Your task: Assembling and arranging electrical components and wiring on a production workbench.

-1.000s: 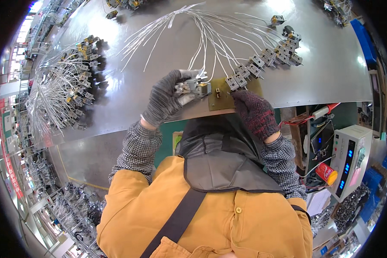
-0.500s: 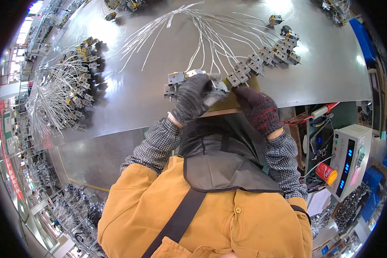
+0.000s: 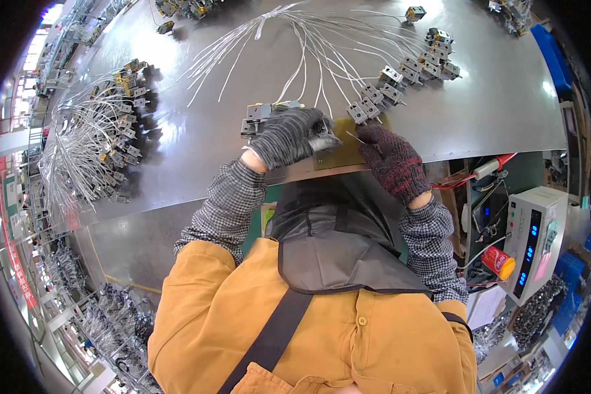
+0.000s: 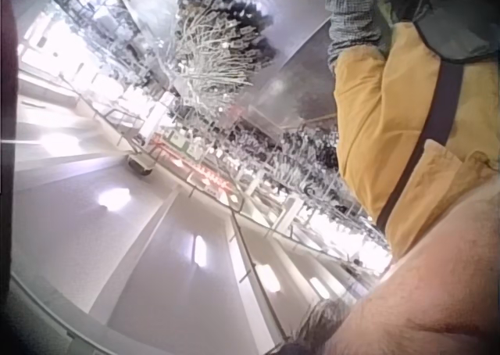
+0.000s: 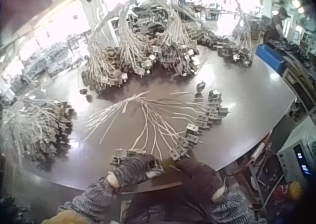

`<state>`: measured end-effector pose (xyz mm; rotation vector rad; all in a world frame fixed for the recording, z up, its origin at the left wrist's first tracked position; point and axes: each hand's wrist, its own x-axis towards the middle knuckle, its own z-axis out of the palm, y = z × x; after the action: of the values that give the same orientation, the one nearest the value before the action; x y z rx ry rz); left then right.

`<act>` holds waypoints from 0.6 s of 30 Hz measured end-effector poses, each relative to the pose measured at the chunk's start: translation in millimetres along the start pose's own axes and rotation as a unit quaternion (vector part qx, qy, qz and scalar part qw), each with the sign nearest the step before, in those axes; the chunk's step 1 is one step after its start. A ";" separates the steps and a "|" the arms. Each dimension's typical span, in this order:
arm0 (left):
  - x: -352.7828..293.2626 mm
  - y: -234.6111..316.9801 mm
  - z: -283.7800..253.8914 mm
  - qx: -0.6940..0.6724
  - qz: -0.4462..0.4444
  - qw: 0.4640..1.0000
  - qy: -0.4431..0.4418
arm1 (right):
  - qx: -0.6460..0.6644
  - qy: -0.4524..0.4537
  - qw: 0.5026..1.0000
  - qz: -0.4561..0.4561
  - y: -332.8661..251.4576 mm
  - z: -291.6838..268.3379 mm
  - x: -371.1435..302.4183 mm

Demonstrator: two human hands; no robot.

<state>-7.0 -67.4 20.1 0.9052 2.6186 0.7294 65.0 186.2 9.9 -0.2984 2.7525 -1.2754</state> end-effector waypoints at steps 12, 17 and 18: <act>-6.7 22.4 27.2 0.120 -0.010 0.991 0.055 | -0.019 0.016 0.995 -0.093 -32.7 -9.0 -5.9; 2.1 18.2 34.0 0.148 0.009 0.984 0.098 | -0.092 0.002 0.992 -0.088 -38.8 -7.3 4.2; 2.1 18.4 33.0 0.148 0.009 0.984 0.099 | -0.108 0.004 0.990 -0.092 -39.1 -7.3 6.0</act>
<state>13.9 -41.4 2.3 0.9799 2.9546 0.4622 63.3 165.7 44.4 -0.5776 2.9304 -1.0120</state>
